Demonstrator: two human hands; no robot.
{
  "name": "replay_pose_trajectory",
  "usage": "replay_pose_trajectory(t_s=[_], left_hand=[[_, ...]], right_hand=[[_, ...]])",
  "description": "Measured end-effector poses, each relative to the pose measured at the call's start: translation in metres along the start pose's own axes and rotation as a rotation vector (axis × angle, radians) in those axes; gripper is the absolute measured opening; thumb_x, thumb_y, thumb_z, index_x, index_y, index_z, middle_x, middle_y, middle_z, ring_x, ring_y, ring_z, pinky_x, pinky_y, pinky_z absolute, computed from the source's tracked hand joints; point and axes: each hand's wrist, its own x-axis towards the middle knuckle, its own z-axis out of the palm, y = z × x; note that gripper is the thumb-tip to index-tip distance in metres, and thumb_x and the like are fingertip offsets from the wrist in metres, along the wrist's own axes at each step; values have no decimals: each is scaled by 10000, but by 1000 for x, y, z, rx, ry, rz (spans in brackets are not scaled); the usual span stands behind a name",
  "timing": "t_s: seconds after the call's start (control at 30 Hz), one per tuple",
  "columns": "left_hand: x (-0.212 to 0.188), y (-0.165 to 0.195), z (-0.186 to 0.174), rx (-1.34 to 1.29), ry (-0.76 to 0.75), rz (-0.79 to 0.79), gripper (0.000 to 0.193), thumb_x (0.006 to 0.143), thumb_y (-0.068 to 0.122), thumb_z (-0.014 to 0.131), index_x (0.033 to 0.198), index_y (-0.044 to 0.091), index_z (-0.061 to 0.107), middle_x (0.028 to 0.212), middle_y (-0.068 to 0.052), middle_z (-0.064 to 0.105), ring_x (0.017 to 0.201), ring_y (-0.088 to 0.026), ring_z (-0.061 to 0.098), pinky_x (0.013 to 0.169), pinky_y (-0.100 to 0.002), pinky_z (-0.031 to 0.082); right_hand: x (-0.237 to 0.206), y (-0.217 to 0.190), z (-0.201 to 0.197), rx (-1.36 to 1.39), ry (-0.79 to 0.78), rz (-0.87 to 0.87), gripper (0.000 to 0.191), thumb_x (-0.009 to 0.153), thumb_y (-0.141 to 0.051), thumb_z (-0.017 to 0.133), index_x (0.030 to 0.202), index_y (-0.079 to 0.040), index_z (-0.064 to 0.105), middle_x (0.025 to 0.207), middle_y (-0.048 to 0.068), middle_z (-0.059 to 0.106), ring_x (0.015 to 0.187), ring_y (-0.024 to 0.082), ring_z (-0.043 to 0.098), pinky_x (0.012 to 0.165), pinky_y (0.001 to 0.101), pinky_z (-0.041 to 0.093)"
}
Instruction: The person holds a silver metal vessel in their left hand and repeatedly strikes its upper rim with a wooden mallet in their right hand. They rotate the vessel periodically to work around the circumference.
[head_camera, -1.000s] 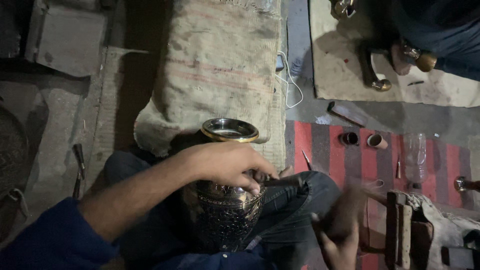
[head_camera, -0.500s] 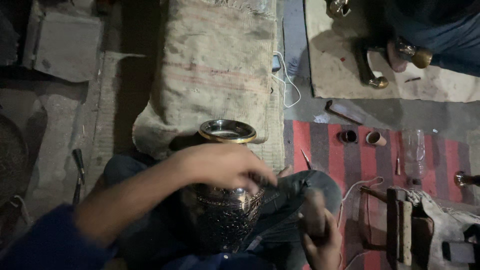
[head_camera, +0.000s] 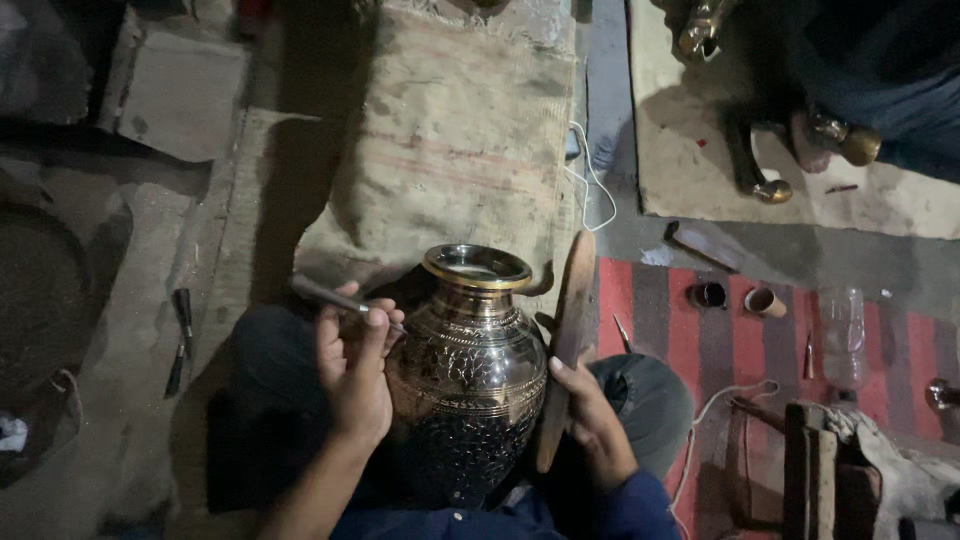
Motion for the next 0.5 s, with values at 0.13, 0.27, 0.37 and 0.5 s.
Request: replay_pose_trajectory(t_s=[0.13, 0.27, 0.37, 0.5], left_hand=[[14, -13, -11, -8, 46, -60, 447, 978, 122, 680, 1393, 96, 514, 1115, -54, 696, 981, -139, 672, 886, -296, 559], [49, -15, -23, 25, 52, -125, 433, 971, 125, 673, 1372, 108, 513, 1102, -40, 691, 982, -128, 678, 873, -284, 575], [61, -11, -23, 97, 17, -56, 418, 993, 141, 675, 1378, 103, 516, 1113, -37, 684, 977, -128, 674, 864, -281, 570], [56, 11, 1, 164, -366, 135, 380, 1008, 159, 727, 1335, 64, 558, 1116, -76, 697, 1002, -188, 711, 931, -352, 622]], right_hand=[[-9, 8, 2, 37, -88, -31, 828, 886, -256, 711, 1569, -15, 310, 1542, 227, 418, 1393, 392, 421, 1133, 523, 372], [-47, 12, 8, -309, -45, -153, 956, 786, -242, 753, 1602, -71, 286, 1627, 152, 393, 1481, 303, 375, 1172, 437, 303], [-79, 14, 8, -457, -27, -189, 958, 778, -212, 789, 1591, -60, 305, 1631, 130, 403, 1495, 260, 375, 1185, 395, 284], [-93, 9, 2, -513, 405, -144, 864, 756, -145, 822, 1520, -54, 427, 1422, 168, 611, 1290, 279, 574, 1071, 396, 428]])
